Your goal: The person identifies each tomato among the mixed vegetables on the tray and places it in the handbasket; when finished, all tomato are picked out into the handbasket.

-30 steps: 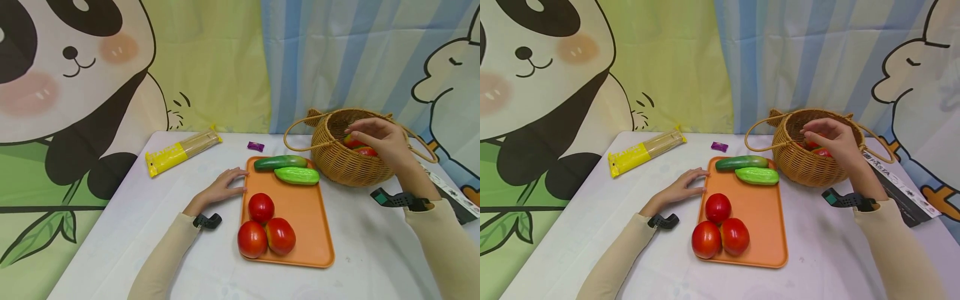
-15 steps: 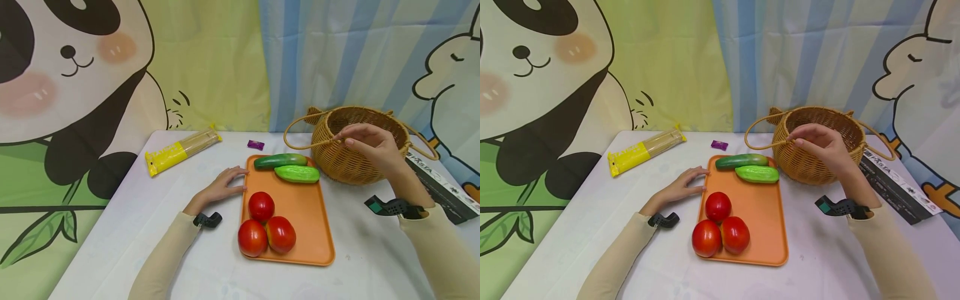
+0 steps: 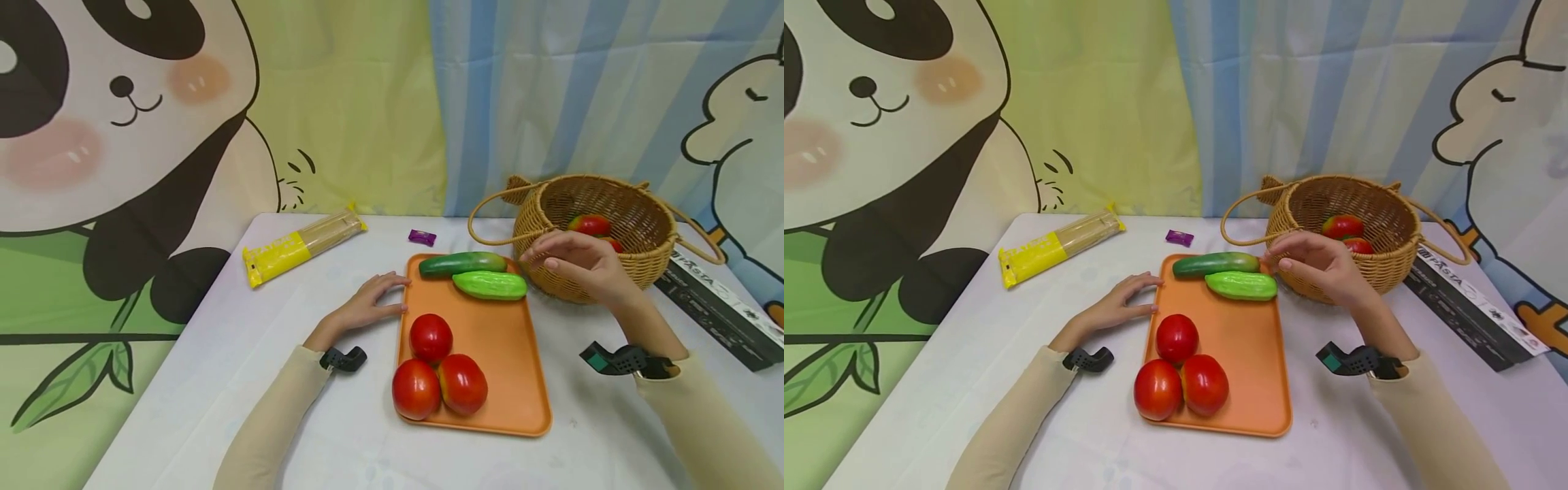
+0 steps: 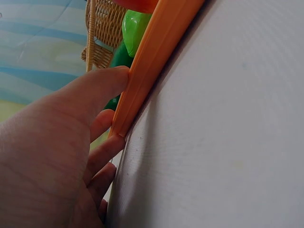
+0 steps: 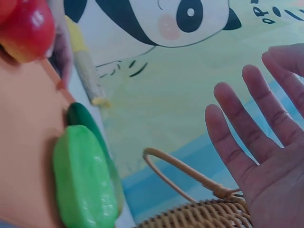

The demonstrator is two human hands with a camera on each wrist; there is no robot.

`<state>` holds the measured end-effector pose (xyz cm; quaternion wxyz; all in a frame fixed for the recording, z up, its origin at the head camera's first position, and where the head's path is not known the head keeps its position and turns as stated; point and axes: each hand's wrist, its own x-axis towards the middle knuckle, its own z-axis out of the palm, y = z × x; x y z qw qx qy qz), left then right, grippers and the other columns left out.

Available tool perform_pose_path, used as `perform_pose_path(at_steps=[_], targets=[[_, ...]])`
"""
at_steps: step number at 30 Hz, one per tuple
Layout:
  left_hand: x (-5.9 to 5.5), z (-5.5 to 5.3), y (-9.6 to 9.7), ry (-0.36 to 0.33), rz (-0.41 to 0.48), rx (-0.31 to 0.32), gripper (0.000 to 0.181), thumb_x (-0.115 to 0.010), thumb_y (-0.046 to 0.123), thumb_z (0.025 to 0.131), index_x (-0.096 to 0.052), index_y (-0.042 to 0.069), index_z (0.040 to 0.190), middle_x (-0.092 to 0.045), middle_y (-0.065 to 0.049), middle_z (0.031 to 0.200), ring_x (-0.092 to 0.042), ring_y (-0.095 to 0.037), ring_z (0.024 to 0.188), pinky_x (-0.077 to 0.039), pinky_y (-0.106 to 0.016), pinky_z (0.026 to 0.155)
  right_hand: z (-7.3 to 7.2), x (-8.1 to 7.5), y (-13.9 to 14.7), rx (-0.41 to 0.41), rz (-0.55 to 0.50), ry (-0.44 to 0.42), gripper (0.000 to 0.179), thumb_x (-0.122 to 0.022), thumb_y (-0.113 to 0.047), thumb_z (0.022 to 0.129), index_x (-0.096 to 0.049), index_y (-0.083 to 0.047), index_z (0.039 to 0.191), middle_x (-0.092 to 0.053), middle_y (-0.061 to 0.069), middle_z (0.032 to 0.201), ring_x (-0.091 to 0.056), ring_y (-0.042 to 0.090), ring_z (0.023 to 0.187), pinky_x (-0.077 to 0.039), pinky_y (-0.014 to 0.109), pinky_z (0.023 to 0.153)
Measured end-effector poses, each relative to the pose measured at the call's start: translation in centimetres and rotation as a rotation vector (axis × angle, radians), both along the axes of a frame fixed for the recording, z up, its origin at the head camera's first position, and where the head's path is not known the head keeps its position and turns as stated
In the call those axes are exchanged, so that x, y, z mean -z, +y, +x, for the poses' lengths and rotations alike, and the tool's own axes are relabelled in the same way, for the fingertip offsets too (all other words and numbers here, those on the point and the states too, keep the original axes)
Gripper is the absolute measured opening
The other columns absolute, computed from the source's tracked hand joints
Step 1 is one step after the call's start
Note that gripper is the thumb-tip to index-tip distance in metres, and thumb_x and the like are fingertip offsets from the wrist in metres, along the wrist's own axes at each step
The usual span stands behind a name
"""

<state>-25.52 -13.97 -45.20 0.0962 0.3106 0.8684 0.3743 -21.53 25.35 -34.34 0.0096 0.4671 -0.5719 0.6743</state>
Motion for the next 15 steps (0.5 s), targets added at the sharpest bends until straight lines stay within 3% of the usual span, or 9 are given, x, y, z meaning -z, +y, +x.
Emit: perform_pose_path(at_steps=[7,15], targets=[[-0.3,0.1,0.1,-0.010,0.007,-0.002,0.055,-0.068,0.031,0.092,-0.049,0.016,0.141,-0.042,-0.007,0.151,-0.019,-0.026,0.148,-0.002,-0.047,0.122,0.0,1.5,-0.6,-0.138,0.002,0.007,0.025,-0.046,0.022,0.091,-0.054,0.020,0.115,-0.061,0.024,0.117,-0.063,0.031,0.107,-0.055,0.035,0.089],[-0.3,0.1,0.0,-0.017,-0.011,-0.005,0.055,-0.068,0.031,0.092,-0.049,0.016,0.142,-0.041,-0.007,0.152,-0.019,-0.026,0.148,-0.002,-0.045,0.122,0.9,2.9,-1.2,-0.078,0.106,-0.043,0.026,-0.047,0.020,0.091,-0.055,0.017,0.115,-0.064,0.021,0.113,-0.064,0.028,0.101,-0.055,0.032,0.088]])
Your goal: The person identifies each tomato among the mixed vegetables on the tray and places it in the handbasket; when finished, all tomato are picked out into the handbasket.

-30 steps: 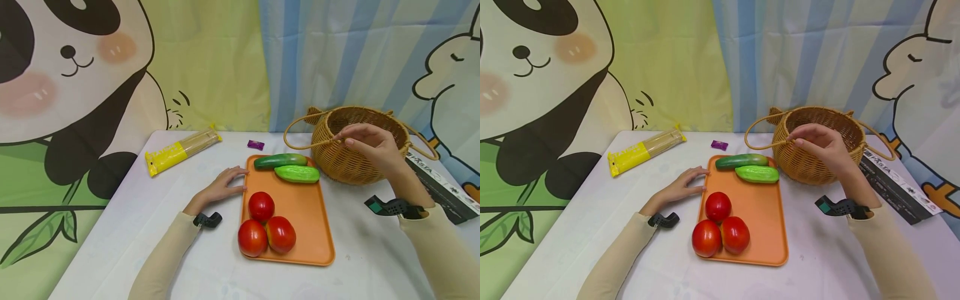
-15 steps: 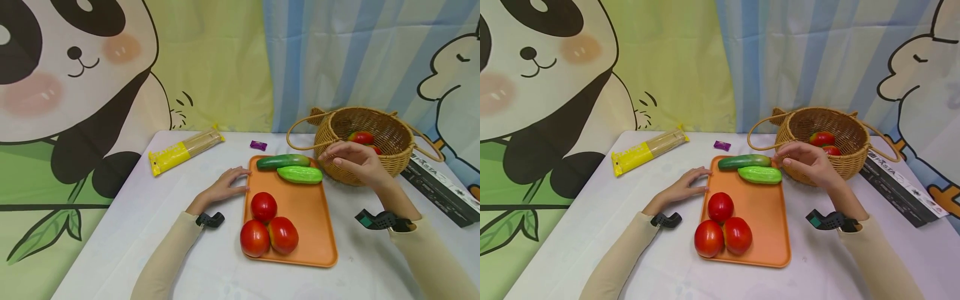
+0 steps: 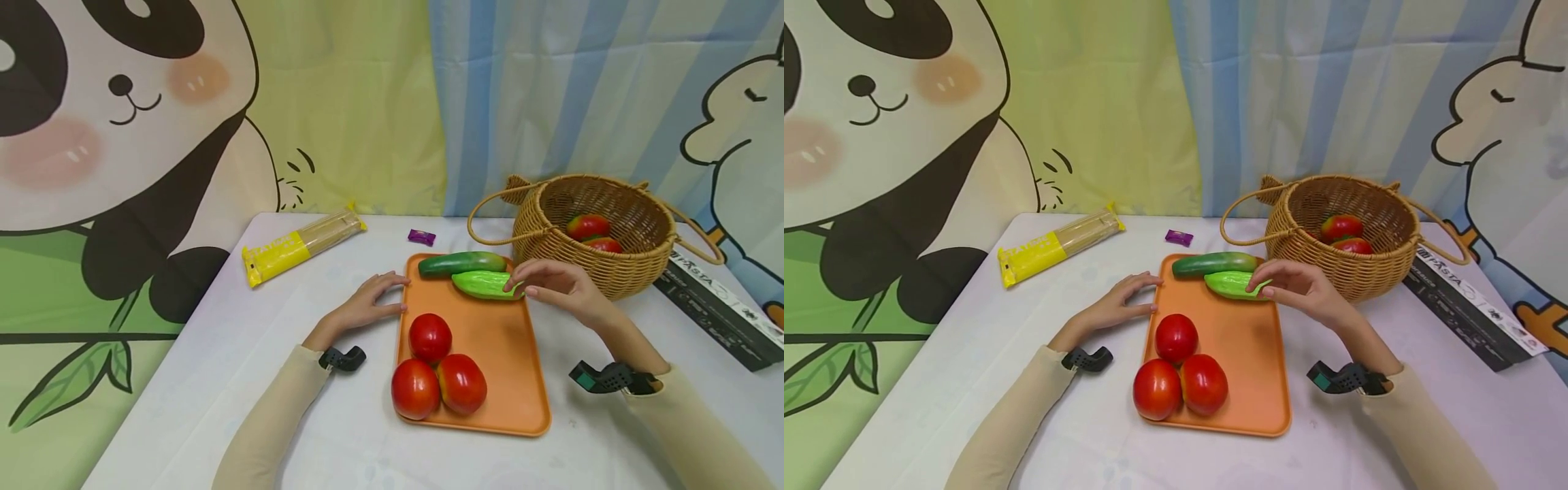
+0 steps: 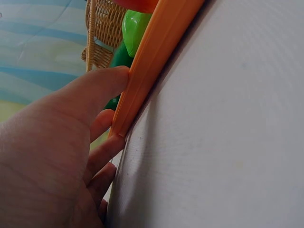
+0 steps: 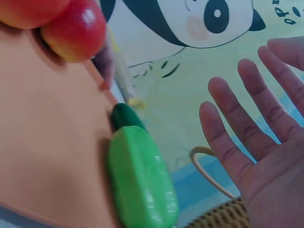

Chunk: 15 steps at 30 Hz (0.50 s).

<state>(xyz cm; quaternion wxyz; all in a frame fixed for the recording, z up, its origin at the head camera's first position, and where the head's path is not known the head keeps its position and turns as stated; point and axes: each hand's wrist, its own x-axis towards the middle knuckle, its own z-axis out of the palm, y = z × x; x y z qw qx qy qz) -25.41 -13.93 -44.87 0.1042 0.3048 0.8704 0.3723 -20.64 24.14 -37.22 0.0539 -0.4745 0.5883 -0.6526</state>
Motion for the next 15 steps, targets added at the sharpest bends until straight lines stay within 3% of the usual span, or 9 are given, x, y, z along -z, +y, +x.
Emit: perform_pose_path(at_steps=[3,11,15], targets=[[-0.2,0.1,0.0,-0.003,-0.001,-0.006,0.055,-0.068,0.031,0.092,-0.049,0.017,0.142,-0.040,-0.007,0.153,-0.019,-0.026,0.149,-0.002,-0.046,0.122,0.3,0.6,-0.4,0.009,0.037,-0.032,0.023,-0.049,0.018,0.092,-0.056,0.016,0.114,-0.065,0.017,0.112,-0.064,0.025,0.102,-0.056,0.031,0.088],[-0.1,0.0,0.0,-0.010,-0.001,-0.004,0.056,-0.068,0.031,0.092,-0.048,0.017,0.142,-0.040,-0.007,0.153,-0.018,-0.026,0.149,-0.002,-0.046,0.122,0.6,2.0,-1.4,-0.064,0.068,-0.022,0.032,-0.045,0.025,0.087,-0.054,0.016,0.116,-0.064,0.021,0.113,-0.064,0.025,0.102,-0.056,0.032,0.085],[0.0,0.0,0.0,-0.013,-0.005,-0.005,0.056,-0.067,0.033,0.092,-0.048,0.018,0.142,-0.040,-0.007,0.153,-0.018,-0.025,0.149,-0.002,-0.046,0.122,0.8,2.5,-1.6,-0.093,0.135,-0.049,0.032,-0.048,0.023,0.088,-0.053,0.015,0.118,-0.063,0.019,0.116,-0.062,0.026,0.107,-0.056,0.034,0.088]])
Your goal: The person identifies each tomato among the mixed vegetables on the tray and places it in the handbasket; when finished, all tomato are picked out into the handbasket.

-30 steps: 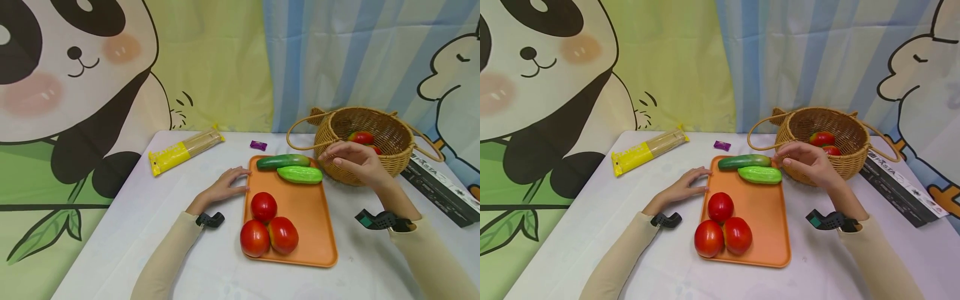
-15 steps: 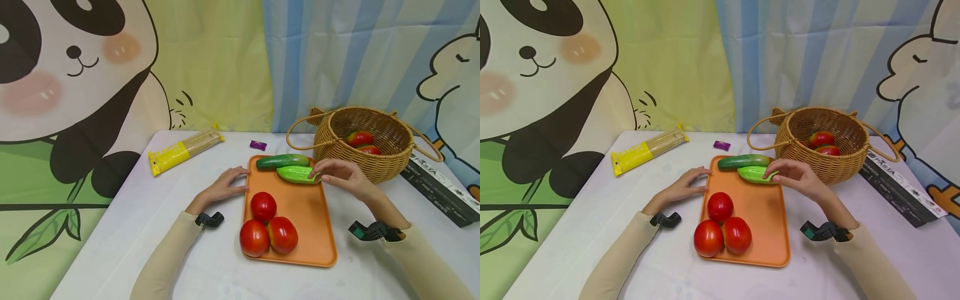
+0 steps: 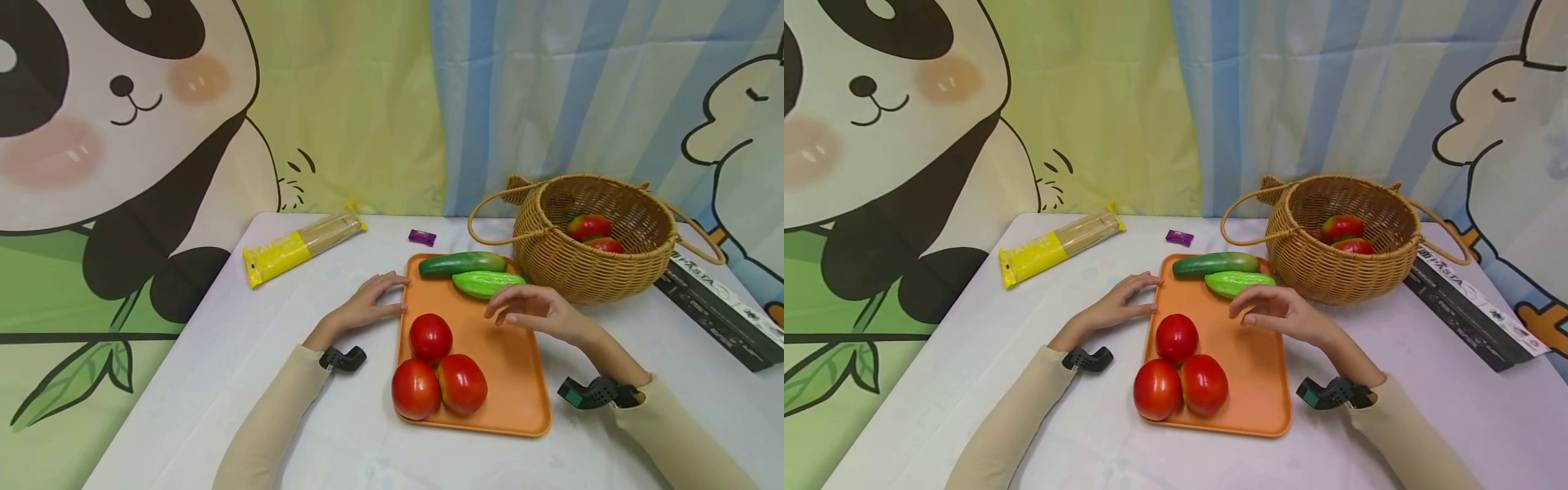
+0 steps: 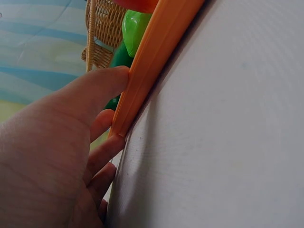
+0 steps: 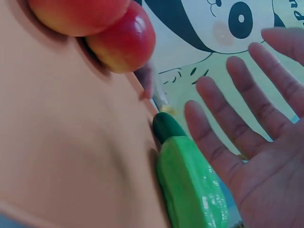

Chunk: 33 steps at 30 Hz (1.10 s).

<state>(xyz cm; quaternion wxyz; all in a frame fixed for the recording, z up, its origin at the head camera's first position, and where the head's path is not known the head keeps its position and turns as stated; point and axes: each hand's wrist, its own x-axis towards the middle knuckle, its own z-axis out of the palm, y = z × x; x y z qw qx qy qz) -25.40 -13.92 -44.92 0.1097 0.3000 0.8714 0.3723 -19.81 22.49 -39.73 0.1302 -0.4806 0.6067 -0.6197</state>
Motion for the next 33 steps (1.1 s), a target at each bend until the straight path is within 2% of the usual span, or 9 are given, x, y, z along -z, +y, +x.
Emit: perform_pose_path(at_steps=[3,7,11,18,23,27,30,33], targets=[[0.1,0.0,0.0,0.007,0.002,-0.002,0.056,-0.067,0.032,0.092,-0.048,0.018,0.142,-0.040,-0.007,0.153,-0.018,-0.026,0.149,-0.002,-0.046,0.122,0.1,0.3,-0.1,-0.036,0.069,-0.031,0.034,-0.052,0.021,0.088,-0.051,0.014,0.121,-0.061,0.018,0.118,-0.060,0.028,0.112,-0.054,0.038,0.093],[0.2,0.1,-0.1,0.018,0.006,-0.001,0.056,-0.068,0.030,0.092,-0.049,0.016,0.142,-0.042,-0.008,0.152,-0.020,-0.026,0.148,-0.002,-0.046,0.122,0.2,0.7,-0.3,-0.076,0.163,-0.032,0.041,-0.056,0.019,0.086,-0.049,0.011,0.125,-0.057,0.021,0.122,-0.057,0.029,0.116,-0.052,0.043,0.095],[0.3,0.1,0.0,0.019,0.007,0.001,0.055,-0.067,0.031,0.092,-0.049,0.016,0.142,-0.042,-0.007,0.151,-0.019,-0.026,0.148,-0.002,-0.046,0.122,0.8,0.7,-0.6,-0.092,0.241,-0.048,0.047,-0.061,0.015,0.085,-0.049,0.005,0.129,-0.054,0.024,0.125,-0.054,0.031,0.119,-0.051,0.042,0.097],[0.4,-0.1,0.0,0.014,-0.004,-0.005,0.056,-0.067,0.032,0.092,-0.048,0.018,0.143,-0.041,-0.006,0.152,-0.019,-0.025,0.148,-0.003,-0.045,0.122,1.9,1.1,-1.5,-0.133,0.305,-0.120,0.056,-0.064,0.015,0.081,-0.048,0.003,0.133,-0.045,0.034,0.131,-0.050,0.037,0.124,-0.048,0.044,0.100],[0.3,-0.1,0.0,0.014,-0.008,-0.006,0.055,-0.067,0.032,0.092,-0.048,0.018,0.142,-0.041,-0.006,0.152,-0.019,-0.025,0.148,-0.003,-0.046,0.122,2.3,1.5,-2.2,-0.155,0.324,-0.107,0.059,-0.068,0.011,0.081,-0.047,0.004,0.135,-0.045,0.030,0.134,-0.049,0.034,0.124,-0.048,0.040,0.100],[0.3,-0.1,0.1,0.012,-0.007,-0.005,0.055,-0.067,0.032,0.092,-0.048,0.018,0.142,-0.041,-0.006,0.152,-0.019,-0.025,0.148,-0.003,-0.046,0.122,2.5,1.7,-2.5,-0.164,0.338,-0.089,0.057,-0.071,0.006,0.083,-0.047,0.003,0.135,-0.046,0.024,0.135,-0.049,0.027,0.124,-0.048,0.040,0.100],[0.2,-0.1,0.1,0.013,-0.007,-0.002,0.056,-0.067,0.032,0.092,-0.048,0.018,0.142,-0.041,-0.006,0.152,-0.019,-0.026,0.148,-0.003,-0.047,0.122,2.6,1.9,-2.7,-0.153,0.356,-0.068,0.058,-0.073,0.001,0.083,-0.049,-0.001,0.136,-0.048,0.015,0.136,-0.050,0.019,0.122,-0.048,0.038,0.099],[0.1,-0.1,0.1,0.014,-0.007,0.000,0.055,-0.067,0.032,0.092,-0.048,0.018,0.142,-0.041,-0.006,0.152,-0.020,-0.026,0.148,-0.003,-0.047,0.122,2.7,2.0,-3.0,-0.155,0.363,-0.041,0.059,-0.074,-0.001,0.083,-0.050,-0.005,0.136,-0.050,0.011,0.135,-0.049,0.018,0.122,-0.047,0.036,0.101]])
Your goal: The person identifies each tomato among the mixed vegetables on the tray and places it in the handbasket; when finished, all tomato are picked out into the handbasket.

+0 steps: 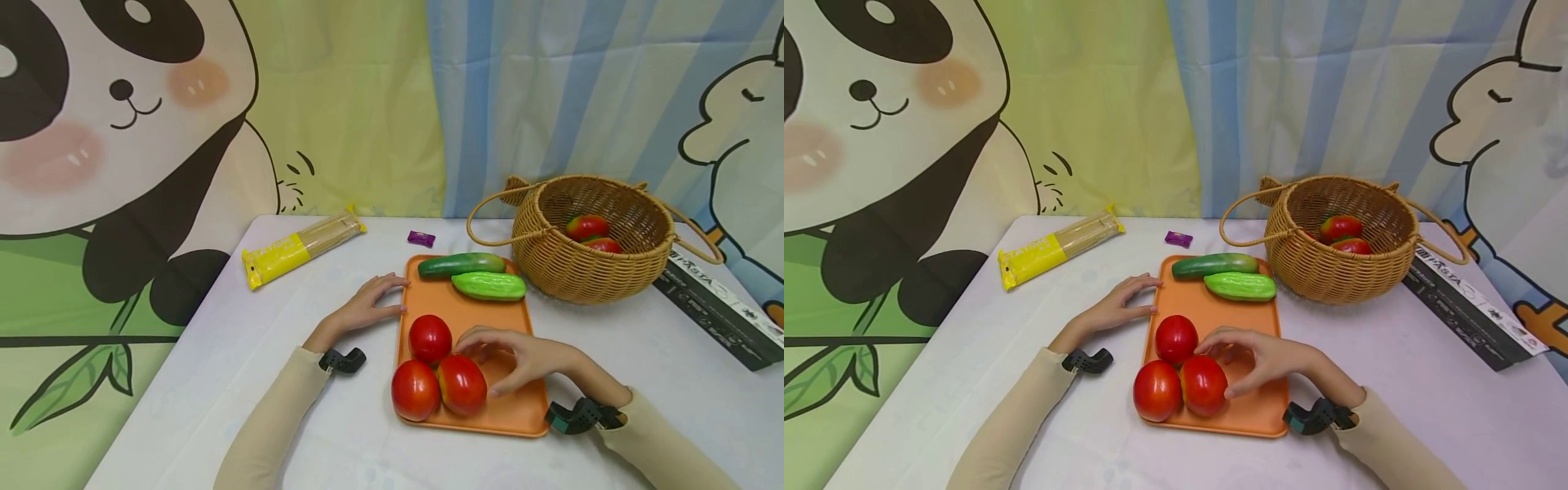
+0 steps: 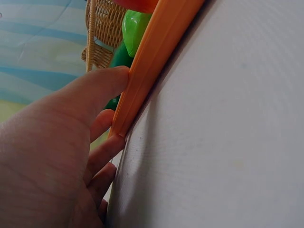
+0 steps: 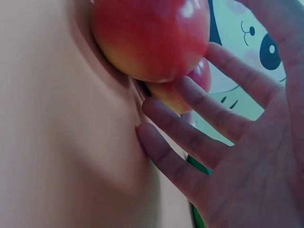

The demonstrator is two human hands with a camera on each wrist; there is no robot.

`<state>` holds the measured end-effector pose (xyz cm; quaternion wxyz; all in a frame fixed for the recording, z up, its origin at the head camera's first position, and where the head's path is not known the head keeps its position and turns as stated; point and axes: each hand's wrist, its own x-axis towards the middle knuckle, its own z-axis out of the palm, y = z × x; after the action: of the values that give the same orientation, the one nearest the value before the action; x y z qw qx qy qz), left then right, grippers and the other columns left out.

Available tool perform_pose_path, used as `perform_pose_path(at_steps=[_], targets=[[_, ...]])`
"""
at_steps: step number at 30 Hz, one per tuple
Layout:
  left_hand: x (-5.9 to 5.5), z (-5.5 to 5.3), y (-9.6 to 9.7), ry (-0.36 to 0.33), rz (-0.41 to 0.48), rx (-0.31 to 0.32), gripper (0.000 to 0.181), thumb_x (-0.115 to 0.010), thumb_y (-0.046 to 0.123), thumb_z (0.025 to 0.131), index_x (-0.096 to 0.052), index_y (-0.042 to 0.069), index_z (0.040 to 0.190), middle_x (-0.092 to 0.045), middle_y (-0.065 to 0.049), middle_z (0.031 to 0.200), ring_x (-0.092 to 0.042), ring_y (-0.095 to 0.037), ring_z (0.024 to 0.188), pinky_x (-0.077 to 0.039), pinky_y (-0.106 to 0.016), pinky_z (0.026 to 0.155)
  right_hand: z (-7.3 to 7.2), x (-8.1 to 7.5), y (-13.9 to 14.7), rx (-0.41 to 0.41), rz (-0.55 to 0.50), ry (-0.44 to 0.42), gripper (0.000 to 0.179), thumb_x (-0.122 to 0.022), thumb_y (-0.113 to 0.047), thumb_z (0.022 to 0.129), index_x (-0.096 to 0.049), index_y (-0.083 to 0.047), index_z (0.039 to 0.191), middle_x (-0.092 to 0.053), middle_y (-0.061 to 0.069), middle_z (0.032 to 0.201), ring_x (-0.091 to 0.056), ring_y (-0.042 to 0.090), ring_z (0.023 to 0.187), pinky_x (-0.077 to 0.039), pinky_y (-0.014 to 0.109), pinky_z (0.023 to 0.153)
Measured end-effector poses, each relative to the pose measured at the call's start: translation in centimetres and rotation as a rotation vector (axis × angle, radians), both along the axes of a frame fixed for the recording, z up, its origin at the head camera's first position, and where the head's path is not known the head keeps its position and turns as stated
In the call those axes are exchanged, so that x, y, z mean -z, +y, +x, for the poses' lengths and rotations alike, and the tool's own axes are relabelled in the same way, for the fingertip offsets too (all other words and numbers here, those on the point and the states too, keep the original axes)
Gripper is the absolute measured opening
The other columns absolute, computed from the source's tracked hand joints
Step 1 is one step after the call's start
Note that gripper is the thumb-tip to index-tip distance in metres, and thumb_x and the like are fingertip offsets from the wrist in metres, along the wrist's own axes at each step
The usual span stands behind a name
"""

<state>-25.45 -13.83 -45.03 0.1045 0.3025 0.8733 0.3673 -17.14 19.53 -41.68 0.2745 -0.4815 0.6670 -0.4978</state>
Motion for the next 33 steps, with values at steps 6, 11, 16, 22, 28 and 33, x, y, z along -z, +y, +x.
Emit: perform_pose_path(at_steps=[6,11,16,22,28,33], targets=[[0.0,0.0,0.0,-0.004,0.005,-0.002,0.055,-0.067,0.032,0.092,-0.048,0.018,0.142,-0.041,-0.006,0.152,-0.019,-0.026,0.148,-0.002,-0.047,0.122,0.3,0.1,-0.5,-0.006,0.037,0.027,0.059,-0.075,-0.007,0.084,-0.050,-0.010,0.138,-0.051,0.008,0.137,-0.047,0.019,0.125,-0.044,0.035,0.105],[0.0,0.1,0.0,-0.011,0.005,-0.004,0.056,-0.068,0.031,0.092,-0.049,0.017,0.142,-0.041,-0.006,0.152,-0.019,-0.025,0.149,-0.003,-0.045,0.122,0.6,0.2,-0.8,0.002,0.084,0.086,0.060,-0.079,-0.016,0.083,-0.051,-0.015,0.137,-0.051,0.003,0.138,-0.045,0.017,0.126,-0.041,0.035,0.105],[0.0,0.1,0.0,-0.003,0.006,-0.004,0.055,-0.068,0.031,0.092,-0.049,0.016,0.142,-0.042,-0.006,0.152,-0.020,-0.025,0.148,-0.003,-0.045,0.122,0.8,0.3,-1.1,-0.036,0.074,0.067,0.060,-0.080,-0.018,0.082,-0.051,-0.017,0.135,-0.051,0.005,0.138,-0.043,0.017,0.128,-0.042,0.036,0.105],[0.0,0.1,0.0,-0.008,-0.001,-0.007,0.056,-0.068,0.032,0.092,-0.049,0.017,0.142,-0.041,-0.005,0.152,-0.019,-0.026,0.148,-0.004,-0.046,0.122,1.0,0.6,-1.4,-0.097,0.045,0.043,0.063,-0.080,-0.020,0.081,-0.048,-0.013,0.135,-0.050,0.006,0.139,-0.042,0.018,0.131,-0.041,0.039,0.108],[0.1,0.1,0.0,-0.004,-0.009,-0.006,0.056,-0.067,0.033,0.092,-0.048,0.019,0.143,-0.040,-0.004,0.153,-0.018,-0.024,0.149,-0.003,-0.044,0.122,1.3,0.6,-1.5,-0.109,0.045,-0.003,0.066,-0.083,-0.017,0.078,-0.046,-0.011,0.133,-0.050,0.006,0.138,-0.041,0.019,0.131,-0.036,0.038,0.111],[0.1,0.1,0.0,0.001,-0.003,-0.004,0.055,-0.067,0.034,0.093,-0.048,0.020,0.143,-0.040,-0.004,0.153,-0.018,-0.025,0.149,-0.002,-0.045,0.122,1.2,0.5,-1.5,-0.198,0.025,0.053,0.068,-0.082,-0.013,0.079,-0.047,-0.013,0.137,-0.050,0.007,0.139,-0.041,0.020,0.133,-0.037,0.039,0.111]])
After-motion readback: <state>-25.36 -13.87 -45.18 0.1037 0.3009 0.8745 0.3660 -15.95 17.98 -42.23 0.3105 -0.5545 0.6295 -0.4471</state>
